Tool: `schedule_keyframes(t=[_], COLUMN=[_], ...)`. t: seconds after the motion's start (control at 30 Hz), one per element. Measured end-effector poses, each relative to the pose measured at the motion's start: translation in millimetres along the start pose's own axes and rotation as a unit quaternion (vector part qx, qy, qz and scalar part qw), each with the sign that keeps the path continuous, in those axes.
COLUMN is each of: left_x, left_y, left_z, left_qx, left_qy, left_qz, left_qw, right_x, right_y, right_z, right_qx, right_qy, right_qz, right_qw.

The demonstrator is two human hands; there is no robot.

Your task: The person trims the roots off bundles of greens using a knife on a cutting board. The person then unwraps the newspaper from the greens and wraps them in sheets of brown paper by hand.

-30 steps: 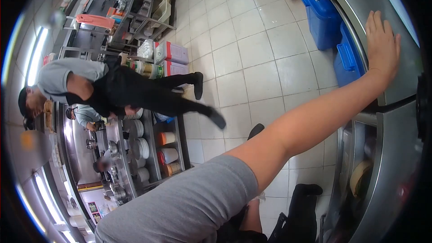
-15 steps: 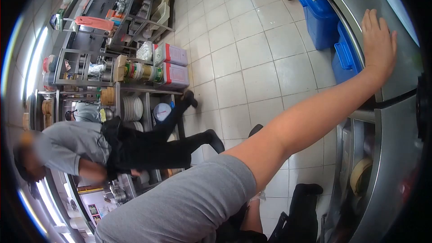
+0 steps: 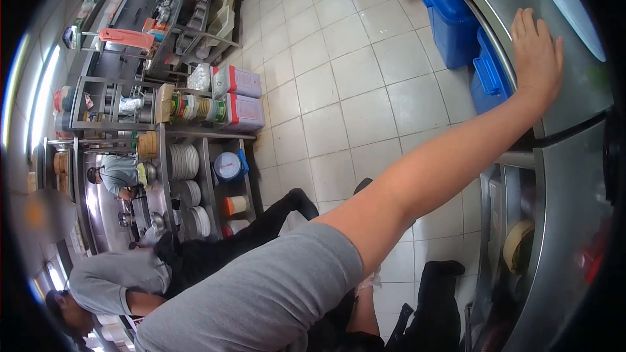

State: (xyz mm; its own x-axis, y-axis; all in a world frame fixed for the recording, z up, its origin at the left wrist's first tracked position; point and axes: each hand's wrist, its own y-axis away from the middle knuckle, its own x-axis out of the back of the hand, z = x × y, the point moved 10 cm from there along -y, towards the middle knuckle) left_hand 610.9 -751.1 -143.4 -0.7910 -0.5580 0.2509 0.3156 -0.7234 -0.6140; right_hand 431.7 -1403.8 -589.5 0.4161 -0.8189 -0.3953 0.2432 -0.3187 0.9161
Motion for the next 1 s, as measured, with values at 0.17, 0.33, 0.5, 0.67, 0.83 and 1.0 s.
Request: schedule_keyframes(t=[0.17, 0.33, 0.5, 0.67, 0.83, 1.0], left_x=[1.1, -0.3, 1.5, 0.9, 0.4, 0.8], left_y=[-0.1, -0.2, -0.1, -0.6, -1.1, -0.2], left_z=[2.5, 0.1, 1.4, 0.4, 0.5, 0.8], left_qx=[-0.015, -0.010, -0.010, -0.004, -0.006, -0.007], left_qy=[-0.017, -0.008, -0.009, -0.005, -0.009, -0.002], left_qz=[0.015, 0.017, 0.022, 0.012, 0.019, 0.012], left_qw=[1.000, 1.000, 1.000, 1.000, 1.000, 1.000], right_x=[-7.5, -5.1, -7.9, -6.8, -12.2, -13.2], right_y=[4.6, 1.3, 7.4, 7.9, 13.4, 17.5], right_z=[-4.1, -1.6, -2.3, -2.9, -4.9, -7.0], right_qx=[0.015, 0.014, 0.011, 0.014, -0.009, 0.002], right_qy=[0.001, -0.013, -0.021, -0.014, -0.036, -0.022], right_qz=[-0.003, -0.008, -0.007, -0.013, 0.001, 0.008], right_qw=[1.000, 1.000, 1.000, 1.000, 0.999, 1.000])
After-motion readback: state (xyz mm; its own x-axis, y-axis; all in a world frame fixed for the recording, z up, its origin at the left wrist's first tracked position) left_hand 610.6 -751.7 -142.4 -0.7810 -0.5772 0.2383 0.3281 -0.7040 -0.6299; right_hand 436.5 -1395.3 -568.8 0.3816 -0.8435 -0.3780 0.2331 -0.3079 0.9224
